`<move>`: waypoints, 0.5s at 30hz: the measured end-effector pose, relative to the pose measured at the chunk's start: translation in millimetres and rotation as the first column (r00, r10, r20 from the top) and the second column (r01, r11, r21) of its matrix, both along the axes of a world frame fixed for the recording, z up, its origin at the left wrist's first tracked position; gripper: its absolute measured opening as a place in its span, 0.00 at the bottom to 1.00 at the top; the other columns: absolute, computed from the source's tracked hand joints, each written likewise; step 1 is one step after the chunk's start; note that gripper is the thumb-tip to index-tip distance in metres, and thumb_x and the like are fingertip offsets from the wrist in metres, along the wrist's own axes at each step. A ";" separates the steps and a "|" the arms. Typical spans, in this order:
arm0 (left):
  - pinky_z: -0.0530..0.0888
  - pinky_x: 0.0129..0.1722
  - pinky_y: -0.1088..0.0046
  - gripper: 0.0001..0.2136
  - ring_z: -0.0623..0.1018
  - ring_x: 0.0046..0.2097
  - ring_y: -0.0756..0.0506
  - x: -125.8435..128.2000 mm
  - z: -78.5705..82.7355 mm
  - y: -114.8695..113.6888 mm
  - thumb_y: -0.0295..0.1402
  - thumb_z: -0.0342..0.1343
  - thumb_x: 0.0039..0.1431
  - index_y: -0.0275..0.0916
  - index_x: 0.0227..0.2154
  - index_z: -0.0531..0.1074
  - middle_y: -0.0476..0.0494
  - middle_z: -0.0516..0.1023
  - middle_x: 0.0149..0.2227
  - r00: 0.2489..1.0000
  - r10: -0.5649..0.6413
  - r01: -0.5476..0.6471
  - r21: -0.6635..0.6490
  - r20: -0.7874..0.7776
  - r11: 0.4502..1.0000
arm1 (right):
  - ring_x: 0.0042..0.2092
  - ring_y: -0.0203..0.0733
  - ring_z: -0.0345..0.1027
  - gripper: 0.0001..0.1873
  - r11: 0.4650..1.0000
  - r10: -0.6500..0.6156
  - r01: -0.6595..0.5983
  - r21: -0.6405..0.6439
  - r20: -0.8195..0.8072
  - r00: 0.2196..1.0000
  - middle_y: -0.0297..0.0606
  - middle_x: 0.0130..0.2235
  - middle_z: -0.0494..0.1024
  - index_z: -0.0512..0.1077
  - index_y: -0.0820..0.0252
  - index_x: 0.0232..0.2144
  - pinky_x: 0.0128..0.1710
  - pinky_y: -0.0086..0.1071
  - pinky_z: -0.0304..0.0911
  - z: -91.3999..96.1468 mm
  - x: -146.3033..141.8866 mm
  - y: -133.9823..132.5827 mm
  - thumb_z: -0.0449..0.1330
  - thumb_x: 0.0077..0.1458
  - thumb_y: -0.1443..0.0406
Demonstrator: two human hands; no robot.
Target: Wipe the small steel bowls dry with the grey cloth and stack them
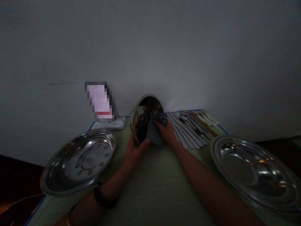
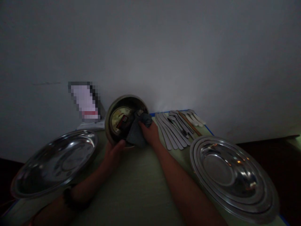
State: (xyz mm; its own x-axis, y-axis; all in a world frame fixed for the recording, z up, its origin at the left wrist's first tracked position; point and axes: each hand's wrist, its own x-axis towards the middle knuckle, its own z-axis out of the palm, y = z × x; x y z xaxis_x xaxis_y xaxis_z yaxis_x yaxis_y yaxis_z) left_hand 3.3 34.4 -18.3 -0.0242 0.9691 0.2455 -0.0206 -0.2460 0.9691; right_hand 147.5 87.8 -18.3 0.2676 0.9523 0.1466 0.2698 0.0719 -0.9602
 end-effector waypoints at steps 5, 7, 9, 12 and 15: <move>0.65 0.59 0.53 0.39 0.67 0.61 0.33 -1.5 1.0 2.8 0.50 0.62 0.45 0.38 0.59 0.60 0.34 0.68 0.60 0.997 0.014 -0.018 0.051 0.080 0.999 | 0.44 0.48 0.73 0.18 1.000 -0.017 0.017 0.012 -0.025 1.000 0.44 0.40 0.80 0.76 0.62 0.37 0.44 0.37 0.64 -1.4 1.1 1.3 0.60 0.48 0.56; 0.65 0.59 0.55 0.48 0.65 0.62 0.34 1.2 3.5 -0.3 0.44 0.68 0.39 0.40 0.63 0.51 0.33 0.64 0.62 0.998 -0.042 0.045 0.056 -0.049 0.997 | 0.44 0.47 0.73 0.18 1.000 -0.020 0.021 0.021 -0.064 0.998 0.42 0.39 0.80 0.75 0.62 0.37 0.44 0.36 0.64 -2.1 2.8 2.1 0.60 0.49 0.55; 0.66 0.59 0.55 0.54 0.64 0.63 0.36 3.6 3.1 -2.9 0.39 0.70 0.36 0.45 0.64 0.43 0.33 0.60 0.64 0.987 -0.093 0.103 0.072 -0.133 0.992 | 0.43 0.46 0.73 0.17 0.999 -0.009 0.012 0.032 -0.101 0.995 0.40 0.39 0.81 0.75 0.61 0.37 0.44 0.36 0.65 -1.7 4.5 2.2 0.59 0.50 0.55; 0.68 0.57 0.52 0.47 0.68 0.60 0.36 3.8 -3.1 -2.7 0.37 0.70 0.38 0.47 0.61 0.50 0.35 0.64 0.61 0.975 -0.133 0.146 0.061 -0.180 0.987 | 0.43 0.47 0.73 0.16 1.000 -0.004 0.007 0.026 -0.104 0.995 0.39 0.37 0.81 0.76 0.61 0.35 0.43 0.36 0.65 0.6 5.6 1.3 0.59 0.50 0.55; 0.68 0.55 0.51 0.35 0.72 0.55 0.36 1.8 -7.7 -1.3 0.38 0.70 0.38 0.42 0.52 0.63 0.37 0.72 0.52 0.970 -0.133 0.144 0.040 -0.204 0.989 | 0.42 0.47 0.74 0.17 1.000 -0.008 0.008 0.002 -0.076 0.997 0.41 0.37 0.81 0.76 0.61 0.35 0.42 0.36 0.65 2.3 4.6 0.0 0.59 0.50 0.55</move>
State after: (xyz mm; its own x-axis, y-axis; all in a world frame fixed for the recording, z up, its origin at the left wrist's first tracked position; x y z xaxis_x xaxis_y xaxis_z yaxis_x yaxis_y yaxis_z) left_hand 5.1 33.1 -26.1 0.1646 0.9445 0.2842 0.1346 -0.3069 0.9422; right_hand 152.2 87.8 -16.0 0.2859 0.9498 0.1273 0.1964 0.0719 -0.9779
